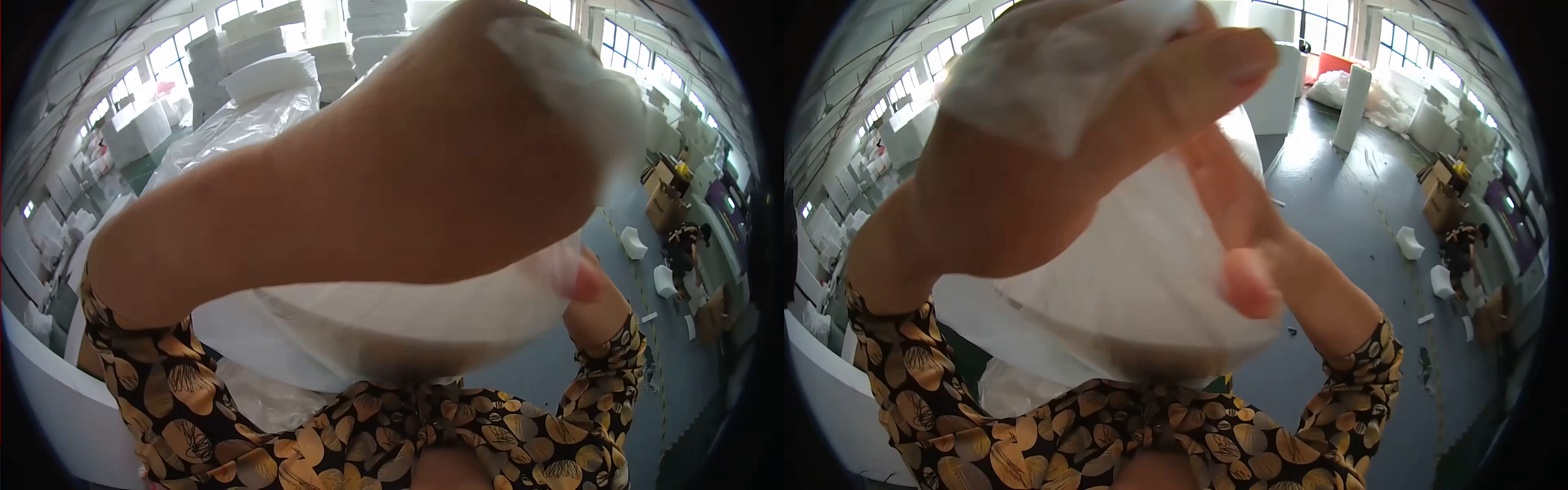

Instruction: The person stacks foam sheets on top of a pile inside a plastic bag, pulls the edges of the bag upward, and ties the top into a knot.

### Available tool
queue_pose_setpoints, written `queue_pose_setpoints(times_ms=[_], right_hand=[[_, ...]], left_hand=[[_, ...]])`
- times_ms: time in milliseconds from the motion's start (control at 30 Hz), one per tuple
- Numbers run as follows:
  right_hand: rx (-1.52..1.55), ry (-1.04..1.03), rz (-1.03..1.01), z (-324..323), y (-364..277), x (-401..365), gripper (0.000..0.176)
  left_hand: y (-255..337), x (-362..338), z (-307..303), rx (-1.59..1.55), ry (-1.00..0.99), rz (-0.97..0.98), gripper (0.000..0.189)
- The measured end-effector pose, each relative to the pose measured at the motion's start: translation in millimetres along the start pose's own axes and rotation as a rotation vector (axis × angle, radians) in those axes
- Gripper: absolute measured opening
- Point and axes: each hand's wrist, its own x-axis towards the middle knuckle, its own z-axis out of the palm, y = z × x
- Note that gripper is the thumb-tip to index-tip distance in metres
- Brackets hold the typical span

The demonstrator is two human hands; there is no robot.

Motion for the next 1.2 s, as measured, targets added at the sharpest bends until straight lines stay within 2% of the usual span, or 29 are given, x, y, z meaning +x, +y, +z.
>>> queue_pose_setpoints(times_ms=[267, 367, 400, 433, 467, 533, 567, 600, 633, 667, 733, 800, 867, 933, 1000, 1133, 1200], right_hand=[[-0.437, -0.364, 0.020, -5.3, 2.2, -36.3, 0.044], [-0.573, -0.396, -0.027, 0.1, 12.8, -48.8, 0.032], [-0.578, -0.400, -0.033, 0.8, 4.8, -40.3, 0.032], [-0.697, -0.174, -0.035, 3.7, -12.6, -22.5, 0.031], [-0.808, 0.060, -0.032, 8.8, -29.3, -8.4, 0.030], [-0.378, 0.078, 0.302, 23.4, -53.6, 2.5, 0.031], [-0.114, -0.073, 0.267, 16.1, -28.2, -3.2, 0.029], [0.247, 0.111, 0.434, 25.3, -34.0, 4.4, 0.027], [0.612, 0.302, 0.581, 35.3, -42.9, 16.9, 0.028], [0.231, 0.074, 0.182, 24.1, -51.5, 26.7, 0.033], [-0.075, 0.030, 0.077, 36.9, -59.7, 27.7, 0.036], [-0.017, -0.038, 0.008, 47.4, -63.1, 40.3, 0.035], [-0.059, -0.122, 0.031, 44.6, -68.5, 48.1, 0.034], [-0.145, -0.469, 0.128, 39.8, -74.4, 57.7, 0.049], [-0.128, -0.571, 0.165, 47.9, -72.3, 61.0, 0.050], [0.023, -0.533, 0.196, 42.2, -72.5, 60.6, 0.037], [-0.086, -0.712, 0.038, 36.2, -78.7, 66.5, 0.022]], left_hand=[[34.8, 35.6, 23.0, -0.283, -0.262, -0.124, 0.027], [33.5, 33.5, 24.1, -0.287, -0.260, -0.145, 0.028], [30.0, 28.6, 21.6, -0.439, -0.290, -0.247, 0.036], [27.7, 23.1, 16.9, -0.595, -0.322, -0.348, 0.045], [31.8, 12.3, 13.4, -0.595, -0.323, -0.345, 0.045], [50.4, -28.4, 13.5, -1.021, -0.014, -0.852, 0.058], [57.4, -57.3, 15.0, -1.024, -0.038, -0.868, 0.082], [60.2, -83.7, 12.6, -1.026, -0.062, -0.878, 0.108], [78.6, -97.7, -3.9, -1.153, -0.150, -0.958, 0.092], [96.4, -102.2, -15.4, -1.278, -0.244, -1.037, 0.077], [128.9, -101.1, -18.2, -1.592, -0.367, -1.127, 0.072], [148.0, -97.3, -17.1, -1.779, -0.387, -1.197, 0.067], [158.4, -91.6, -13.9, -1.868, -0.363, -1.235, 0.062], [161.3, -82.8, -12.9, -1.901, -0.326, -1.252, 0.057], [163.5, -74.4, -11.1, -1.923, -0.295, -1.256, 0.052], [163.0, -63.2, 0.4, -1.957, -0.232, -1.252, 0.043], [158.8, -58.9, 9.4, -1.980, -0.212, -1.243, 0.038]])
